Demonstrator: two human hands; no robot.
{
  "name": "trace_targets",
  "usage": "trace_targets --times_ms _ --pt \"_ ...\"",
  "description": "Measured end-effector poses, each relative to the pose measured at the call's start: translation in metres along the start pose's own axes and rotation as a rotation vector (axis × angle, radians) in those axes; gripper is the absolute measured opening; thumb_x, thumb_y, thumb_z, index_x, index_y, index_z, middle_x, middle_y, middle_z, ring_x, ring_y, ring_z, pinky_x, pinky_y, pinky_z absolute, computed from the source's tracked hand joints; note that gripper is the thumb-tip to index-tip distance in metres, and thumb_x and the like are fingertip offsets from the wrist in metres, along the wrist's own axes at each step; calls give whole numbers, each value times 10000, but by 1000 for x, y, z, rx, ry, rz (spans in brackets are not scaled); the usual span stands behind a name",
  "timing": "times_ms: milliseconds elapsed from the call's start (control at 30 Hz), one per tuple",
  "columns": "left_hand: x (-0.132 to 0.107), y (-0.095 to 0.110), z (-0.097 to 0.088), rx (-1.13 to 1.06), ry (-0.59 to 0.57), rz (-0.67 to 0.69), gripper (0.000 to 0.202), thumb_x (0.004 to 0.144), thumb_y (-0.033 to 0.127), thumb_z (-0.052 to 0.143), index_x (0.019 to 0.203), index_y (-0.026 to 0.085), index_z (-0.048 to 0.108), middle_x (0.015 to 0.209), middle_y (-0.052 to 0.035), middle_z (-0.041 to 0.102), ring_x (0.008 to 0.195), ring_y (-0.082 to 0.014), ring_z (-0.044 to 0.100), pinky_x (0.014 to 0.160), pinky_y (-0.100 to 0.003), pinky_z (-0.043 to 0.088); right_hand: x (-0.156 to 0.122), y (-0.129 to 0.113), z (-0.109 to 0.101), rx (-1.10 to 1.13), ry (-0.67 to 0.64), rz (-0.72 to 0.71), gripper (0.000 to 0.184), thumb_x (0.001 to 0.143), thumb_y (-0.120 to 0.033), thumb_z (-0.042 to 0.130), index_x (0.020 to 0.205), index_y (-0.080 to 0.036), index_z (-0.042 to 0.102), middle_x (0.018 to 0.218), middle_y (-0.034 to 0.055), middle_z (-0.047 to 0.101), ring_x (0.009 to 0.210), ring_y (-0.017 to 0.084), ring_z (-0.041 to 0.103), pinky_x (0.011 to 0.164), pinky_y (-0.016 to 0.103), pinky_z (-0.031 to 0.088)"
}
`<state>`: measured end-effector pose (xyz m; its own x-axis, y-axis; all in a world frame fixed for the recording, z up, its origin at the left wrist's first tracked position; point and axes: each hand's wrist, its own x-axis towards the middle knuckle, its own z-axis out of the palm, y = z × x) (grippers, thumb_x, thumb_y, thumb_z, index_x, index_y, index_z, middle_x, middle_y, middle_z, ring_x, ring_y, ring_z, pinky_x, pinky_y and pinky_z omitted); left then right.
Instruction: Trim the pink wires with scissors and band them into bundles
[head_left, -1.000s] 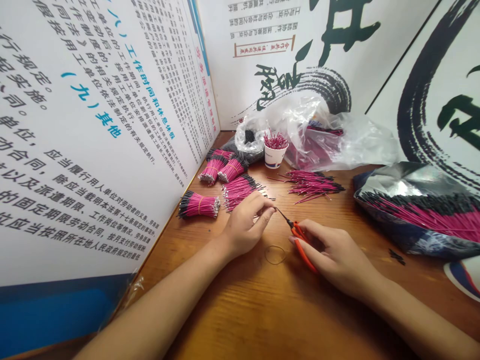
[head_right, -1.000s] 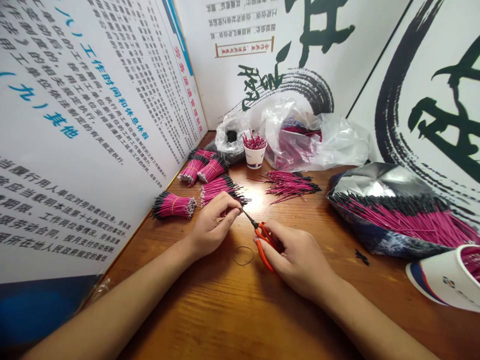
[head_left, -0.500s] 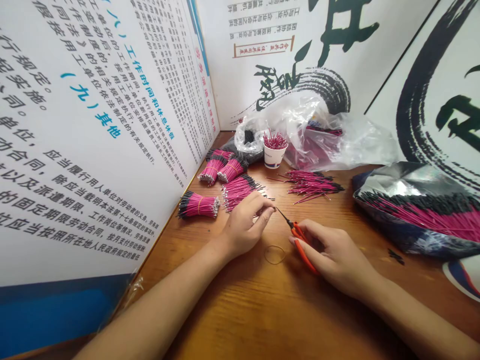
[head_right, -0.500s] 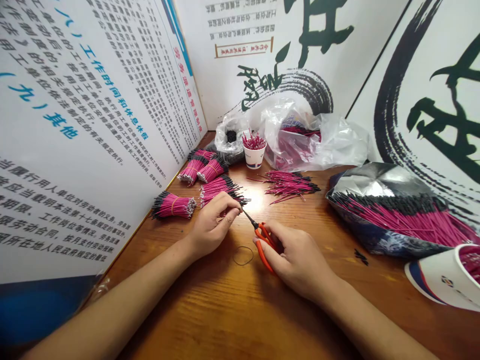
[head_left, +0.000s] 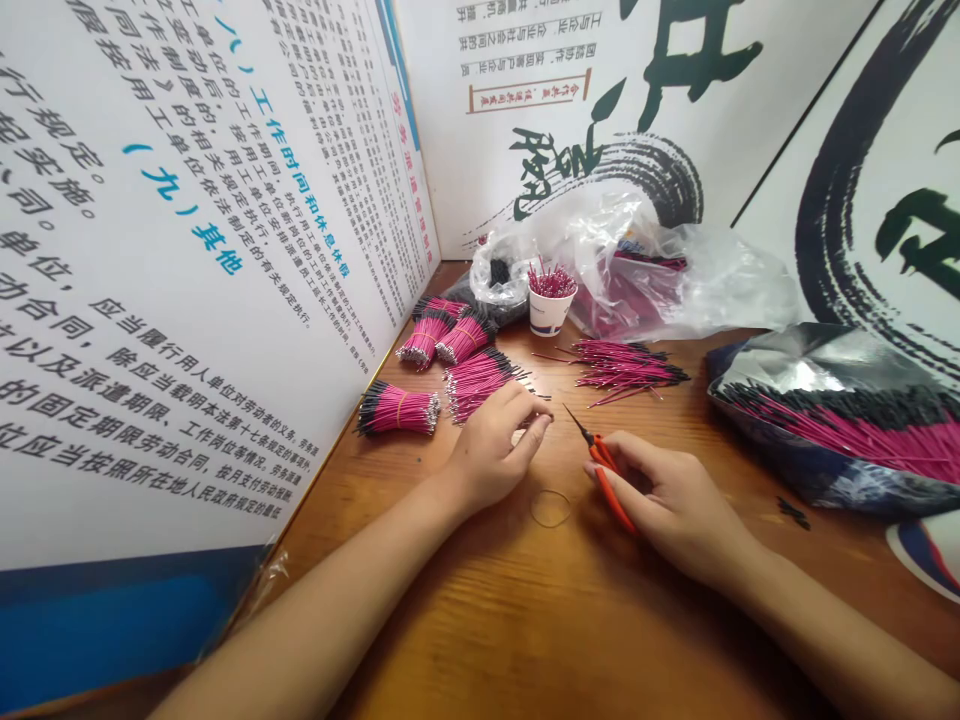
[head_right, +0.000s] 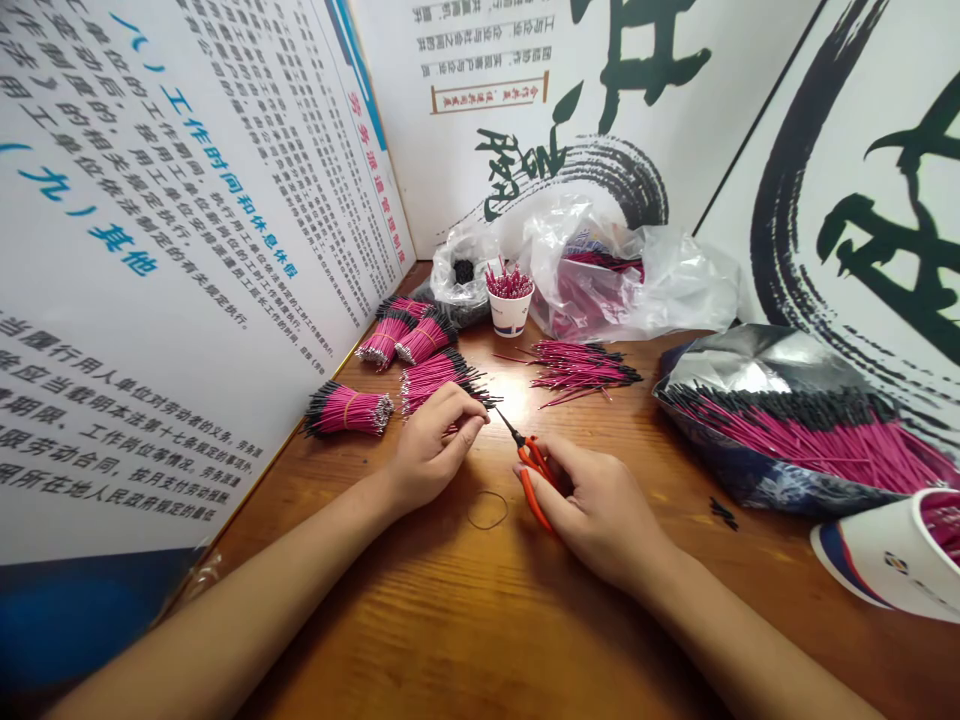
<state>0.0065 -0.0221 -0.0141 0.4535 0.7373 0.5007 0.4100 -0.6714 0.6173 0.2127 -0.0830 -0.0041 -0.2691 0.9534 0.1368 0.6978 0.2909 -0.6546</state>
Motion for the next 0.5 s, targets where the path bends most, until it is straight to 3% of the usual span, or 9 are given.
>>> trace_targets --times_ms 300,500 --pt "29 -10 16 328 70 273 182 966 213 435 894 165 595 864 -59 606 831 -184 522 780 -329 414 14 20 6 73 134 52 229 937 -391 497 827 -201 560 638 -27 531 574 133 480 555 248 375" --pt "43 -24 14 89 147 238 150 968 195 449 903 169 581 865 -44 572 816 -146 548 742 -275 455 36 34 0 -110 201 -71 188 921 -371 500 856 -201 548 641 -24 557 554 138 497 559 257 376"
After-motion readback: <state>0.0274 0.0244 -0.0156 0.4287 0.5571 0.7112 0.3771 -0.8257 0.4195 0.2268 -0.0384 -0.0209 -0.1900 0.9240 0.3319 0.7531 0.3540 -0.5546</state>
